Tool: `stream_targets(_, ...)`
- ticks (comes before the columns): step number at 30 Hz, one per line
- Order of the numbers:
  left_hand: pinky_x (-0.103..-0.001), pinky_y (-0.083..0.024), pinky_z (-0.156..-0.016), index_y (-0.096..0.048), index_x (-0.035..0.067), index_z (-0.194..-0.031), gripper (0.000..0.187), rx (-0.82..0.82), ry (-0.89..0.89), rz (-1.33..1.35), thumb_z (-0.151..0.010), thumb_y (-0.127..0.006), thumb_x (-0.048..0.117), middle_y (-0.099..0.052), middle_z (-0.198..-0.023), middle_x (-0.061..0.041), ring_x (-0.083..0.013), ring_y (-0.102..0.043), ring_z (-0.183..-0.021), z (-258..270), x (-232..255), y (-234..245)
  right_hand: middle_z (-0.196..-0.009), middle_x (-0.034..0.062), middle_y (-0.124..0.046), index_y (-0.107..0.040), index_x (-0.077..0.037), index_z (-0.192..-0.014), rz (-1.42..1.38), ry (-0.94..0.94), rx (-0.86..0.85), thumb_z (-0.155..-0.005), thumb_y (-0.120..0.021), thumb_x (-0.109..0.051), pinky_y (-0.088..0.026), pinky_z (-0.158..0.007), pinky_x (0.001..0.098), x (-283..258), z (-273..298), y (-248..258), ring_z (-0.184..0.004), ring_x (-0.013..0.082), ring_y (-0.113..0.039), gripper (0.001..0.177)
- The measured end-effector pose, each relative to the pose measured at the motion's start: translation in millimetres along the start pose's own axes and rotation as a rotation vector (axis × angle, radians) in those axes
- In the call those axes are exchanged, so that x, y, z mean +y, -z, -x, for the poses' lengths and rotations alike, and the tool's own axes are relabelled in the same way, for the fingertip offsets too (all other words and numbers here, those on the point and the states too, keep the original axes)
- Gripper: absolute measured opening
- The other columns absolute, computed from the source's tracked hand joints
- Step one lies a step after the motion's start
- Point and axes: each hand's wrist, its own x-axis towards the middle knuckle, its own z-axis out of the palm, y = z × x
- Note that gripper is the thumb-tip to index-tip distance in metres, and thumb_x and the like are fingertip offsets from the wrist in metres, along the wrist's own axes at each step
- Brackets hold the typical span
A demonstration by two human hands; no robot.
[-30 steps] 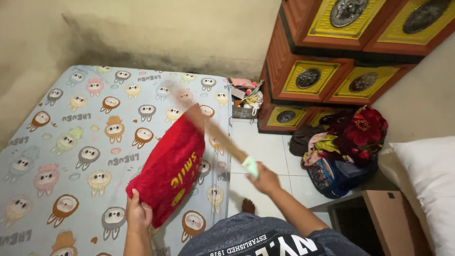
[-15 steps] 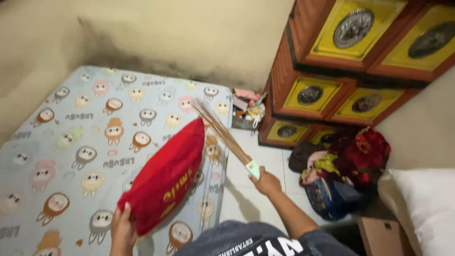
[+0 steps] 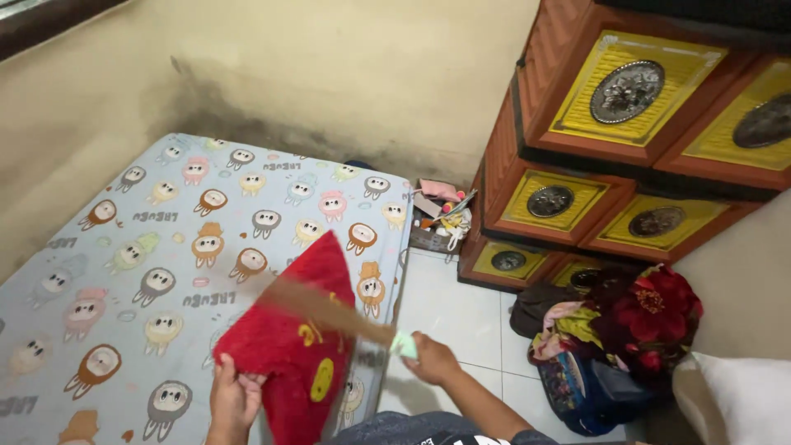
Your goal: The person uses a small broom to dust a plush toy and then a red pillow. They hold each item with one hand and sweep the surface with the broom in the other hand, flipping the pillow to clean both sides.
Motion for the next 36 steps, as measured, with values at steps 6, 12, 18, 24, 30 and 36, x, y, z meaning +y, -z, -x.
stream_targets(6, -0.064, -0.042, -0.103, -0.038, 0.028, -0.144, 0.040, 0.270, -0.029, -0.045, -0.110, -0.040, 0.049, -0.052, -0.148, -0.012, -0.0397, -0.054, -0.120, 18.1, 19.7, 68.6, -0.119, 0.0129, -0.072, -0.043, -0.018, -0.138, 0.028, -0.417, -0.024, -0.092, -0.052, -0.064, -0.053, -0.081, 0.0493, 41.3, -21.8, 2.5, -0.104, 0.0365, -0.070, 0.065)
stream_targets(12, -0.065, -0.048, -0.094, -0.047, 0.031, -0.139, 0.031, 0.293, -0.034, -0.023, -0.114, -0.043, 0.050, -0.063, -0.132, -0.008, -0.0302, -0.060, -0.102, 10.5, 23.3, 107.8, -0.113, 0.0045, -0.064, -0.030, -0.015, -0.151, 0.140, 0.078, -0.311, -0.103, -0.052, -0.051, -0.053, -0.055, 0.0259, -70.5, 6.8, 14.2, -0.085, 0.0176, -0.064, 0.063)
stream_targets(18, -0.064, -0.048, -0.094, -0.042, 0.034, -0.144, 0.038, 0.272, -0.060, -0.047, -0.109, -0.043, 0.047, -0.057, -0.146, -0.010, -0.0389, -0.060, -0.118, 16.0, 19.4, 86.7, -0.101, 0.0012, -0.066, -0.037, -0.019, -0.143, 0.041, -0.101, -0.303, -0.104, -0.051, -0.050, -0.049, -0.053, 0.0254, -33.8, -12.8, -27.2, -0.072, 0.0135, -0.060, 0.052)
stream_targets(24, -0.051, -0.056, -0.078, -0.047, 0.031, -0.128, 0.026, 0.348, -0.023, -0.118, -0.111, -0.049, 0.050, -0.067, -0.123, -0.004, -0.0293, -0.066, -0.086, 16.8, 23.5, 95.9, -0.118, 0.0213, -0.070, -0.042, -0.014, -0.137, 0.054, -0.204, -0.101, -0.092, -0.047, -0.072, -0.052, -0.083, 0.0534, 25.7, -18.9, -39.6, -0.105, 0.0427, -0.068, 0.074)
stream_targets(30, -0.056, -0.057, -0.075, -0.041, 0.031, -0.134, 0.030, 0.273, -0.042, -0.120, -0.112, -0.047, 0.050, -0.069, -0.120, -0.013, -0.0345, -0.070, -0.092, -13.3, 24.3, 92.9, -0.124, 0.0158, -0.067, -0.044, -0.019, -0.141, 0.147, 0.232, -0.163, -0.092, -0.060, -0.060, -0.053, -0.077, 0.0519, -52.4, 0.8, -42.5, -0.102, 0.0402, -0.068, 0.066)
stream_targets(36, -0.056, -0.055, -0.083, -0.044, 0.026, -0.130, 0.019, 0.246, -0.081, -0.216, -0.114, -0.041, 0.037, -0.065, -0.127, -0.007, -0.0382, -0.066, -0.092, -19.6, 64.7, 76.2, -0.135, 0.0199, -0.061, -0.038, -0.013, -0.142, 0.175, -0.073, -0.208, -0.093, -0.053, -0.062, -0.048, -0.096, 0.0542, 4.8, 5.4, -55.9, -0.121, 0.0430, -0.060, 0.070)
